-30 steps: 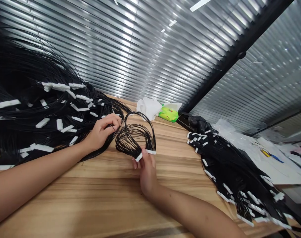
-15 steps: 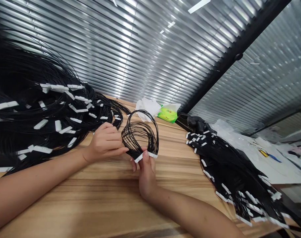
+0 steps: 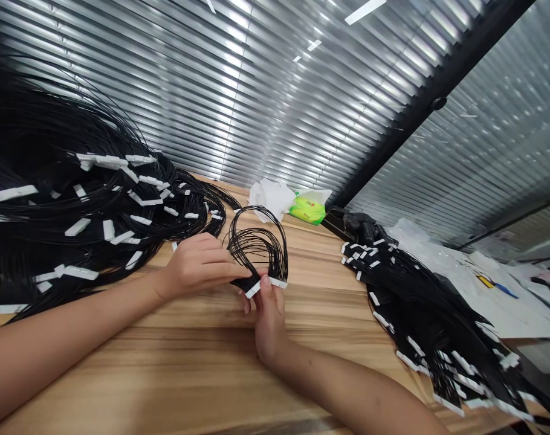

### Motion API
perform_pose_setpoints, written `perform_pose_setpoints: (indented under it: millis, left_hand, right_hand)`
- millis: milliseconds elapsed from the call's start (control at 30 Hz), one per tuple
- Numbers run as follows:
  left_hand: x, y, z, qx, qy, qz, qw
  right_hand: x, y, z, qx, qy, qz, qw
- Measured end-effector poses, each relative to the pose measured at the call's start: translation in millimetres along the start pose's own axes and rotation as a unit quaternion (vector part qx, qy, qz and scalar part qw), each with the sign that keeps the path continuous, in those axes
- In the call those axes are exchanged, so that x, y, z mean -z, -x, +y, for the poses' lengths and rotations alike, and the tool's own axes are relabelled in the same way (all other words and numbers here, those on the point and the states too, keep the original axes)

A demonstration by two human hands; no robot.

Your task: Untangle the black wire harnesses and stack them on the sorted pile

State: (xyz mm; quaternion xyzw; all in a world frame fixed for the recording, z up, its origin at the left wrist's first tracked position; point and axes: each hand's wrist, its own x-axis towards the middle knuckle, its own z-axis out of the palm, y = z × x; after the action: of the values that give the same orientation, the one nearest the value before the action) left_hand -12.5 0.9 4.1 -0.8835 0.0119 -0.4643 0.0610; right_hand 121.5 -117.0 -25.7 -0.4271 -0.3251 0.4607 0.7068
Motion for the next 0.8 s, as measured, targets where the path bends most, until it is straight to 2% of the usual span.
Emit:
perform_pose_setpoints:
  millis: [200,267,367,467,600,700,800]
  left_hand:
    - [2.3,-3.3,-2.3,-0.019,0.001,-0.044,0.999]
    - [1.4,-4.8,-2.3,-0.001,0.016,-0.061,0.998]
    - [-0.4,-8.6,-1.7,0.065,0.059,-0.09,0.992]
    - [0.6,-14.0,-2.7,0.139,0.102,-0.159,0.972]
    - [6.0,-19.6,-7.4,0.206,0.147,-0.26,0.932]
    - [10.0,-21.7,-10.4,0.235,0.171,-0.315,0.903]
    - [12.2,-23.3,-11.0,0.238,0.165,-0.334,0.897]
  right_hand:
    - [-0.5,-3.0,1.2,-0.013,0.01,0.019,1.0]
    - [0.3,-3.9,2.1,-0.014,0.029,0.012,0.999]
    - [1.7,-5.9,3.1,-0.016,0.051,0.012,0.999]
    - [2.1,-9.1,3.4,-0.034,0.065,0.033,0.997]
    - [1.5,-13.0,4.1,-0.059,0.102,0.041,0.992]
    - [1.9,-14.4,5.7,-0.067,0.127,0.033,0.989]
    - [2.9,-14.7,7.1,-0.067,0.136,0.027,0.988]
